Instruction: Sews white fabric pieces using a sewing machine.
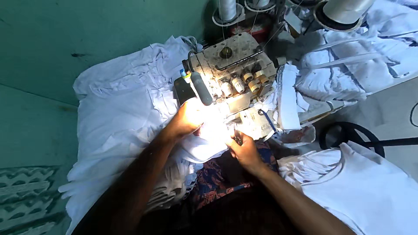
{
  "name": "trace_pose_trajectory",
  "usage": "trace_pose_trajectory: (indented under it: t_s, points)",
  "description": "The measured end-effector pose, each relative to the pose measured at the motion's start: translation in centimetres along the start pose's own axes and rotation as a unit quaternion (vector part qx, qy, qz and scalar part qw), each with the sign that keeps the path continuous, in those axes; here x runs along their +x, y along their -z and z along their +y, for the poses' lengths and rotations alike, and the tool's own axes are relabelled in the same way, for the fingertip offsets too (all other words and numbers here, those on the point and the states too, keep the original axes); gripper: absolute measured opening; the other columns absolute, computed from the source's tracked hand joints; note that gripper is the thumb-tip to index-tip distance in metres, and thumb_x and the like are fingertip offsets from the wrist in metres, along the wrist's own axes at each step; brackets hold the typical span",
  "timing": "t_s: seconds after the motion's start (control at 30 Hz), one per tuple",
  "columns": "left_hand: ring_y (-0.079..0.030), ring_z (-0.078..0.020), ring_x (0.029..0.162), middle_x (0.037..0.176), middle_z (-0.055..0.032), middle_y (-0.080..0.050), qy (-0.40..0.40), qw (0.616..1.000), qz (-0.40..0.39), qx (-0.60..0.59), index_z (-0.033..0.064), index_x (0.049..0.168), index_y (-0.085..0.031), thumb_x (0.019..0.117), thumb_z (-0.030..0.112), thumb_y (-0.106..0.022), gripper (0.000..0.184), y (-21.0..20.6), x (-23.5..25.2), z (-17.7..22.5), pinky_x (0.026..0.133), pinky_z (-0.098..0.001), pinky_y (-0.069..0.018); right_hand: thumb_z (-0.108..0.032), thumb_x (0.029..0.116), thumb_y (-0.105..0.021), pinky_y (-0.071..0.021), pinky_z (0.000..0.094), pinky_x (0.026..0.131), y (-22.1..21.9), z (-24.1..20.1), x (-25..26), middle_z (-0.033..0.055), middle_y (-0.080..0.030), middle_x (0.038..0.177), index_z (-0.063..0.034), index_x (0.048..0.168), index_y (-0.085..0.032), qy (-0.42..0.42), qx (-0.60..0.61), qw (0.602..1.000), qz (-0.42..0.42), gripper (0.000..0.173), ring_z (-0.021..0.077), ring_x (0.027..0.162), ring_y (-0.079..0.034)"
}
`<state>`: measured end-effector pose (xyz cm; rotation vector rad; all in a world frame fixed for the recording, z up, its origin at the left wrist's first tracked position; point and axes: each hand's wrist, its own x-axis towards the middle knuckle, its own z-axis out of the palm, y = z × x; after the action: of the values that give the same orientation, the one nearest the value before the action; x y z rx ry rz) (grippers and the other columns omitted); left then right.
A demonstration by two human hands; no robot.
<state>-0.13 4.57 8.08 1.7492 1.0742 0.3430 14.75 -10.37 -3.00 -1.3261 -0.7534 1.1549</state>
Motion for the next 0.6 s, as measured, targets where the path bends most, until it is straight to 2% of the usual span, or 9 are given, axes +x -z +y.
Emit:
trace_pose_trajectory:
  t_s: [0.1, 0.2, 0.6]
  points:
    - [-0.051, -0.0134, 0.039, 0.054, -0.0051, -0.052, 0.024, 0.998, 0.015, -0.058, 0.0047, 0.092, -0.055, 0.101, 0.006, -0.058, 0.009, -0.3, 0.3, 0.4, 0.039, -0.0259, -0.0482, -0.012, 0.096, -0.066, -0.0473, 0.0215, 0.046, 0.3, 0.2, -0.4, -0.0008, -0.059, 0.066, -0.0036, 0.097, -0.064, 0.013, 0.034, 0.999, 0.003, 0.009, 0.006, 0.048, -0.052]
    - [-0.051, -0.0144, 0.038, 0.052, -0.006, -0.052, 0.03, 0.998, 0.024, -0.057, 0.0032, 0.08, -0.057, 0.1011, 0.005, -0.056, 0.022, -0.4, 0.7, 0.2, 0.039, -0.0269, -0.0475, -0.013, 0.0957, -0.066, -0.048, 0.0211, 0.048, 0.5, 0.1, -0.4, -0.0016, -0.06, 0.068, -0.0041, 0.097, -0.065, 0.028, 0.024, 0.999, -0.003, 0.009, 0.0052, 0.05, -0.053]
    - [-0.052, -0.0152, 0.039, 0.052, -0.0081, -0.053, 0.039, 0.997, 0.01, -0.059, 0.0022, 0.077, -0.058, 0.101, 0.005, -0.056, 0.024, -0.1, 1.4, -0.5, 0.039, -0.0271, -0.047, -0.012, 0.0966, -0.065, -0.0464, 0.0205, 0.048, 0.6, 0.0, -0.2, -0.0013, -0.059, 0.067, -0.0044, 0.096, -0.065, 0.03, 0.026, 0.999, -0.014, 0.007, 0.0054, 0.051, -0.052]
